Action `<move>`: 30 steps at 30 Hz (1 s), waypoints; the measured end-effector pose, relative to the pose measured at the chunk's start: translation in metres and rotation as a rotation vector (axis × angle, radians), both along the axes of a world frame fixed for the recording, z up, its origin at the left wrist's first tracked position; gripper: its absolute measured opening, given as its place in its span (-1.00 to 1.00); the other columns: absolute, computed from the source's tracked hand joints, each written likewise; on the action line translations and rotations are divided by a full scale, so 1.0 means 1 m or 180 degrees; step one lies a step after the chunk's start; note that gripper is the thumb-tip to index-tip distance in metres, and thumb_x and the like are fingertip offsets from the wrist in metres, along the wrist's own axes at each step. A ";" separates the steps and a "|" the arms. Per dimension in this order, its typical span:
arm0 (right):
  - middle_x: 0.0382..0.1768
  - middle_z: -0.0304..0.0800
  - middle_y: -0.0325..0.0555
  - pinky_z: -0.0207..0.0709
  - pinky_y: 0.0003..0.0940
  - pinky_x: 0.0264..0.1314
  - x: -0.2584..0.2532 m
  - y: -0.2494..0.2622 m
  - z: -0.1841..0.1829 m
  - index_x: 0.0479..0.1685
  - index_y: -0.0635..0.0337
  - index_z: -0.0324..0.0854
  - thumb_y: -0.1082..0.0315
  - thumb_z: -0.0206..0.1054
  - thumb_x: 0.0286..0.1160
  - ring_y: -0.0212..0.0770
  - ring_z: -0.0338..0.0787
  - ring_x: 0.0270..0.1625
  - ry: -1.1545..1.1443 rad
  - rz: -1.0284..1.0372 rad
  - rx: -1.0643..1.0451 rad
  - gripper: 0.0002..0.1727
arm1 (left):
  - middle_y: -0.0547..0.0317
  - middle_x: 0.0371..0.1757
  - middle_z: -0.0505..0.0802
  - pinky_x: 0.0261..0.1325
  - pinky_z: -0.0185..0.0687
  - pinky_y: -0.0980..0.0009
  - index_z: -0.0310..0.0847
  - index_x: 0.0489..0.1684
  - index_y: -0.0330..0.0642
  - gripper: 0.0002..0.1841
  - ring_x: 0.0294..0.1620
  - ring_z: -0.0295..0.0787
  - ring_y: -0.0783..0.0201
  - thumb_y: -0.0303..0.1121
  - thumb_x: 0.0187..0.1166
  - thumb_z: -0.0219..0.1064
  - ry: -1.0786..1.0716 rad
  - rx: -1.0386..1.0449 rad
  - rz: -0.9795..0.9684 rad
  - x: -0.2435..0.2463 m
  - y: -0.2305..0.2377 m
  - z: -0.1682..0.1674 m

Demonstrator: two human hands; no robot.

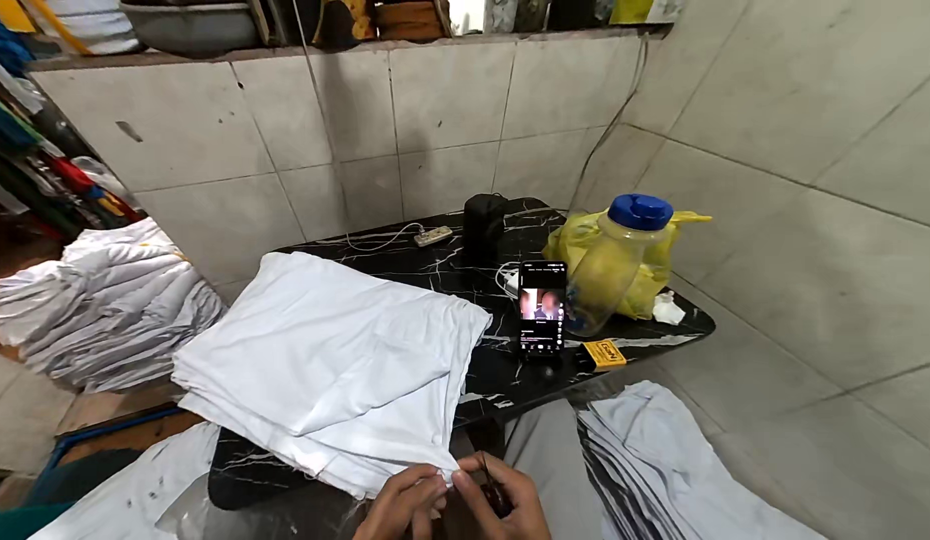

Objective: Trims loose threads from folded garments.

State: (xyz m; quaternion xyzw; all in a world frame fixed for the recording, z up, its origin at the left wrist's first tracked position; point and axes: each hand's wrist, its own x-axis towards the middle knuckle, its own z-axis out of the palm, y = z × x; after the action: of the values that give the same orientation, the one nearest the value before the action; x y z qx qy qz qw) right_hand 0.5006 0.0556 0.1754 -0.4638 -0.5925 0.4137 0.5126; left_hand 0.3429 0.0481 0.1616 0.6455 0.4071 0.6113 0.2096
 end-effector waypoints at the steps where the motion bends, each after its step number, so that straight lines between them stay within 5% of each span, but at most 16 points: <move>1: -0.30 0.81 -0.12 0.52 -0.64 -0.32 0.000 0.000 -0.002 -0.13 0.36 0.79 0.41 0.41 0.55 -0.53 0.64 -0.38 -0.0201 -0.0074 0.0151 -0.85 | 0.12 0.04 0.91 -0.01 0.89 0.53 0.81 -0.16 -0.24 -0.91 -0.09 0.91 0.46 -0.57 0.57 0.38 -0.0041 0.0029 -0.0010 0.001 0.000 0.000; 4: -0.16 0.88 0.03 0.73 -0.49 -0.09 0.004 -0.002 0.000 -0.06 0.33 0.82 0.39 0.57 0.36 -0.33 0.84 -0.17 -0.0865 -0.0280 0.0692 -0.76 | 0.16 0.06 0.92 0.27 0.79 0.49 0.77 -0.14 -0.21 -0.92 0.16 0.86 0.44 -0.52 0.63 0.35 0.0015 0.0149 -0.0021 -0.001 0.001 -0.002; 9: -0.41 0.81 -0.04 0.63 -0.37 -0.45 0.014 -0.008 0.008 -0.13 0.24 0.81 0.01 0.52 0.48 -0.24 0.76 -0.45 -0.1881 -0.0405 0.1227 -0.60 | 0.13 0.14 0.86 0.37 0.71 0.48 0.69 -0.05 -0.19 -0.90 0.25 0.79 0.44 -0.47 0.73 0.24 0.0191 0.0176 -0.0159 -0.009 0.002 -0.003; 21: -0.54 0.78 -0.15 0.64 -0.35 -0.53 -0.003 -0.012 0.014 -0.27 0.19 0.81 0.08 0.32 0.66 -0.25 0.80 -0.52 -0.2600 -0.0832 0.1374 -0.64 | 0.00 0.21 0.83 0.37 0.72 0.47 0.63 -0.10 -0.27 -0.88 0.26 0.80 0.40 -0.46 0.76 0.18 0.0361 0.0095 -0.0208 -0.008 -0.003 0.001; 24: -0.53 0.81 -0.11 0.61 -0.44 -0.52 -0.010 -0.012 0.010 -0.17 0.34 0.79 0.14 0.43 0.55 -0.33 0.73 -0.57 -0.1844 -0.1105 0.1090 -0.65 | 0.03 0.22 0.84 0.35 0.75 0.41 0.58 -0.08 -0.22 -0.86 0.24 0.83 0.38 -0.39 0.81 0.14 0.0220 0.0014 -0.0245 -0.007 -0.003 0.002; 27: -0.42 0.79 -0.17 0.56 -0.58 -0.39 -0.010 -0.006 0.010 0.01 0.39 0.76 0.33 0.53 0.45 -0.51 0.64 -0.47 -0.0368 -0.0468 0.0195 -0.70 | 0.08 0.17 0.87 0.29 0.79 0.42 0.59 -0.03 -0.18 -0.88 0.21 0.85 0.39 -0.35 0.79 0.20 0.0009 -0.0055 -0.0343 -0.006 -0.007 0.007; 29: -0.29 0.85 -0.21 0.66 -0.58 -0.25 -0.005 0.001 0.009 -0.08 0.34 0.78 0.44 0.46 0.48 -0.54 0.74 -0.34 0.0242 -0.0042 -0.0238 -0.84 | 0.17 -0.07 0.90 0.05 0.79 0.59 0.64 -0.06 -0.20 -0.88 -0.06 0.86 0.53 -0.34 0.73 0.30 0.0143 -0.0193 -0.0322 -0.010 -0.013 0.014; 30: -0.30 0.82 -0.26 0.57 -0.61 -0.35 -0.003 0.005 0.005 -0.12 0.30 0.77 0.44 0.42 0.51 -0.57 0.66 -0.42 0.0431 0.0054 -0.0358 -0.88 | 0.13 -0.18 0.91 -0.08 0.78 0.60 0.70 -0.11 -0.25 -0.88 -0.22 0.85 0.52 -0.38 0.68 0.35 0.0393 -0.0380 -0.0373 -0.016 -0.018 0.020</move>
State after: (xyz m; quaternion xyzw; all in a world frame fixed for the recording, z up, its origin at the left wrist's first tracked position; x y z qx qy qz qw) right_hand 0.4980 0.0603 0.1809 -0.4577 -0.5362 0.4811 0.5211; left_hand 0.3274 0.0302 0.1811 0.6910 0.4166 0.5316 0.2576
